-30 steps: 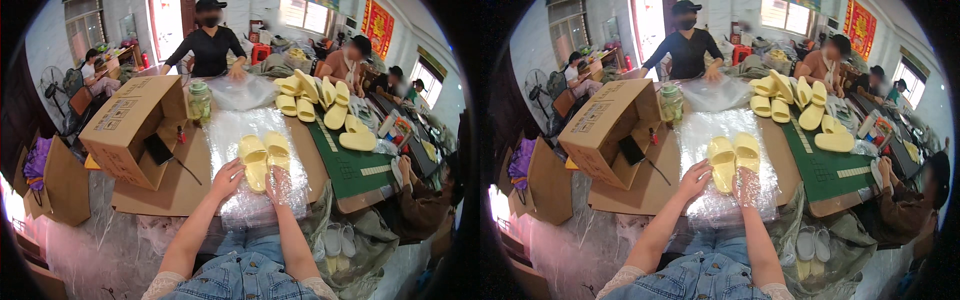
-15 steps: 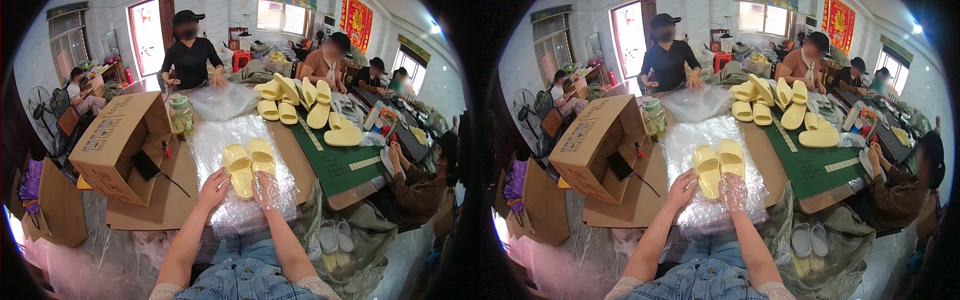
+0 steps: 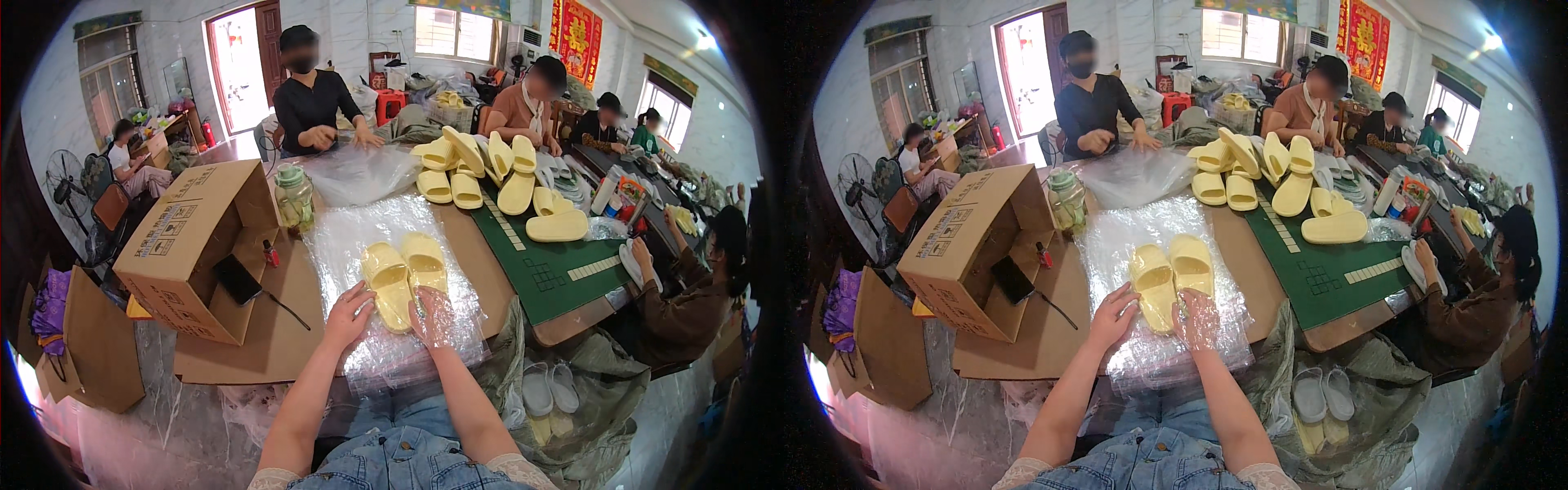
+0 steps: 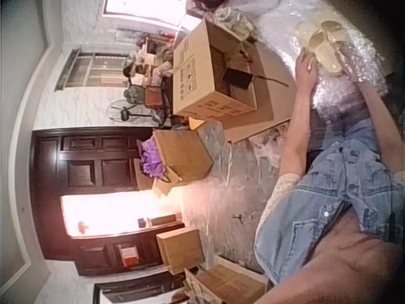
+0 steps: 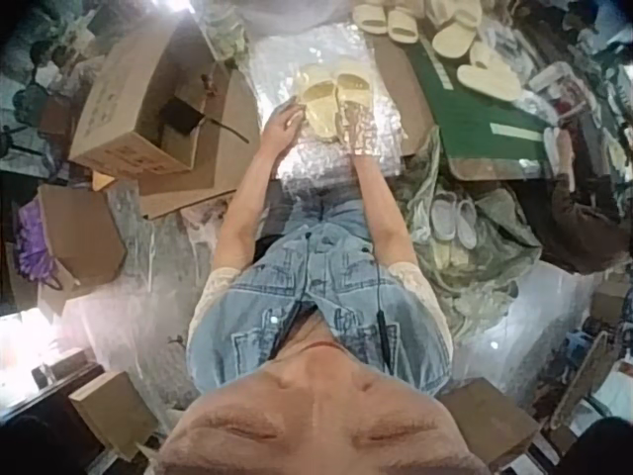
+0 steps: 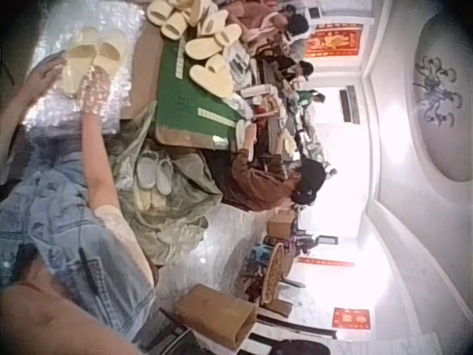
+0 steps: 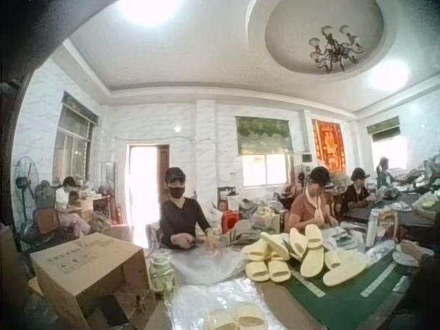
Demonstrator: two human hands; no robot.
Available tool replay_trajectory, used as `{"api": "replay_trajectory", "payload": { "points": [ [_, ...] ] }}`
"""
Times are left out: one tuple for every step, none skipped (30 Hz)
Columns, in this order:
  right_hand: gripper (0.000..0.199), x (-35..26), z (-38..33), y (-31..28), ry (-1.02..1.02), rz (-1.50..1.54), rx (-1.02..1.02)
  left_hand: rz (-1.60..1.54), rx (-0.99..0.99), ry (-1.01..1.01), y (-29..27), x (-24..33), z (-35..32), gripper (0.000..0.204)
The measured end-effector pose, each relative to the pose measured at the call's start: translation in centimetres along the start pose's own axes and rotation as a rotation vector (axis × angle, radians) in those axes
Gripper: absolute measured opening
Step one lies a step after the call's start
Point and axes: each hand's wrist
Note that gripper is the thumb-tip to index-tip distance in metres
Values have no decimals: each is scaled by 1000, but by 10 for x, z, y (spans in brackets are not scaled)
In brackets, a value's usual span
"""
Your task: The person places pairs of yellow and white slippers into clear plastic bags at a workbench. They handle the slippers and bags by hand, arranging the footwear inside the packaging material. The task involves repetitive pick-and-place actions to prepare the slippers for shipment.
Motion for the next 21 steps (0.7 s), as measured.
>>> {"api": "replay_trajectory", "payload": {
  "points": [
    [39, 0, 0, 0, -2, 2, -1, 2, 1, 5, 0, -1, 1, 29],
    [38, 0, 1, -1, -3, 5, -3, 3, 2, 9, 0, -1, 1, 29],
    [38, -1, 2, -1, 7, 5, -12, 12, 3, 7, 0, -1, 1, 29],
    [38, -2, 2, -2, 18, 6, -21, 20, 4, 5, 0, -1, 0, 29],
    [38, -3, 2, -3, 29, 6, -30, 29, 5, 3, 0, -1, 0, 29],
    [37, -2, 2, -3, 26, 10, -30, 19, 1, 4, 0, -1, 0, 29],
    [37, -1, 2, -2, 23, 14, -30, 10, -3, 6, 0, -1, 1, 30],
    [37, 0, 1, -1, 20, 18, -31, 0, -7, 7, 1, -2, 1, 30],
    [36, 0, 1, -1, 22, 18, -30, -2, -7, 9, 1, -3, 1, 30],
    [36, 0, 0, 0, 24, 18, -29, -4, -7, 11, 1, -4, 1, 30],
    [36, 0, 0, 0, 27, 17, -29, -6, -8, 13, 1, -3, 1, 30],
    [36, 1, -1, 0, 26, 15, -32, -3, -10, 13, 1, -2, 1, 30],
    [36, 2, -1, 0, 24, 14, -36, 0, -13, 13, 0, -1, 1, 30],
    [36, 2, 0, -1, 22, 14, -40, 4, -14, 13, 0, -1, 1, 30],
    [36, 0, 1, -1, 29, 18, -39, 12, -9, 10, 0, -1, 1, 30],
    [37, -1, 1, -2, 36, 23, -38, 19, -3, 6, 0, -1, 0, 30],
    [37, -3, 2, -3, 43, 27, -36, 25, 2, 3, 0, -1, 0, 30],
    [33, -2, 2, -3, 48, 12, -42, 22, -1, 3, 0, 0, 0, 30],
    [30, -1, 1, -2, 53, -2, -47, 19, -4, 2, 0, 0, 0, 29],
    [28, 0, 1, -1, 57, -16, -53, 15, -7, 1, 0, 0, 0, 29],
    [28, 1, 0, 0, 54, -16, -49, 16, -6, 4, 0, 0, 0, 29]
  ]
}}
Point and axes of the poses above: each hand's wrist, its own z-axis towards the middle knuckle, its own y-axis out of the palm, x = y × z, and after that the axes turned 15 degrees about -y, right-handed
